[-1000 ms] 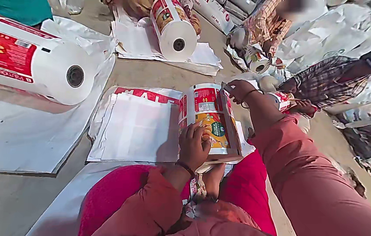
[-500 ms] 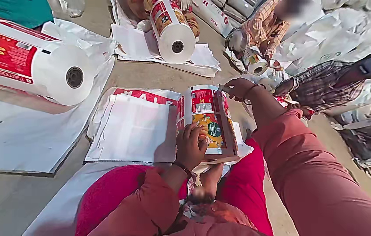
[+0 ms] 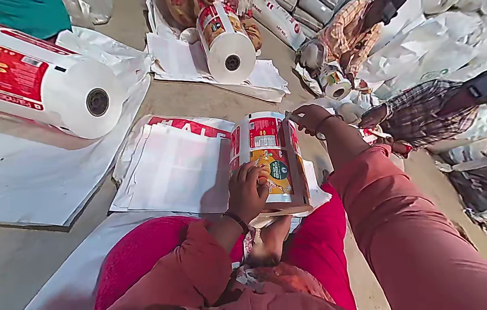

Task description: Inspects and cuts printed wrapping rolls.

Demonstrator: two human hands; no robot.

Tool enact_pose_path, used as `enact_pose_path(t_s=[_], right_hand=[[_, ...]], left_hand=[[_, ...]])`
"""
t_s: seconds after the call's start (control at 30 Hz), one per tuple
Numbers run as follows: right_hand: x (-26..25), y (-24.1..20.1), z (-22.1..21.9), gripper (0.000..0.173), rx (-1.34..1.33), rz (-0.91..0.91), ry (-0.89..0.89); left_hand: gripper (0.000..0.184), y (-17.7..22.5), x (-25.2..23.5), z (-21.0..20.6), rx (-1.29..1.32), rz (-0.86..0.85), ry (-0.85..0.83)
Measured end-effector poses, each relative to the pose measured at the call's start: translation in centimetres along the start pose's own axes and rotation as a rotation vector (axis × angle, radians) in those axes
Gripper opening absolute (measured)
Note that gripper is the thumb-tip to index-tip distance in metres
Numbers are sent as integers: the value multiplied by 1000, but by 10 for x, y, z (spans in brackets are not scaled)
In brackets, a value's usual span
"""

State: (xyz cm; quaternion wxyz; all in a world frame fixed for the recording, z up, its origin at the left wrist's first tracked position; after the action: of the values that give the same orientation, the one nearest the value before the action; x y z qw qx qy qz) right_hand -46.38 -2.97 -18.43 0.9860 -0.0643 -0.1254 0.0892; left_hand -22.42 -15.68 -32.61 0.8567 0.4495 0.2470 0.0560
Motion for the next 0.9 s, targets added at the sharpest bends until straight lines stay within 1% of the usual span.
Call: enact_pose_path(t_s=[0.1, 0.17, 0.23, 0.3, 0.37, 0.43, 0.57, 0.6, 0.67, 0.77, 0.9], right_hand=[[2, 7, -5, 41, -56, -24, 23], [2, 10, -8, 39, -102, -14, 74], [0, 15, -11, 44, -169, -18, 132], [0, 14, -13, 43, -175, -22, 136], [0, 11, -19, 40, -134, -28, 113], [-2, 6, -18, 39, -32, -22, 125], [6, -1, -1, 46, 60, -73, 267], [3, 2, -2, 45, 56, -77, 255], [-2, 12, -15, 41, -30, -89, 164], [-2, 16, -17, 45, -119, -94, 154], [0, 9, -15, 42, -66, -71, 92]], left_hand=[[42, 2, 0, -2, -9, -17, 2], [42, 2, -1, -2, -10, -22, -4], [42, 2, 0, -1, -11, -16, -13], [42, 3, -1, -2, -12, -3, -31], [42, 3, -2, -2, -12, 3, -46], [42, 3, -2, -3, -8, 11, -51], [43, 2, -1, -1, -9, 12, -49], [44, 2, -2, -1, -8, 16, -56], [44, 2, 0, -1, -6, 23, -64], [43, 3, -1, -2, -5, 15, -47], [44, 3, -1, -3, -18, 8, -49]])
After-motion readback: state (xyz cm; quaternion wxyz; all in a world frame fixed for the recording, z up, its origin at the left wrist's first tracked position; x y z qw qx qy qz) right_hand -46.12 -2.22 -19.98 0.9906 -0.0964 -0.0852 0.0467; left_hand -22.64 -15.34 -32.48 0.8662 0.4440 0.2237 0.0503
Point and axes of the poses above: each hand's wrist, its own x-axis away from the middle knuckle, its own z-axis out of the back of the hand, y = z × x, the point moved 7 cm from there along -x, towards the middle knuckle, and after that the axes turned 5 degrees about y, right-handed, at the moved point
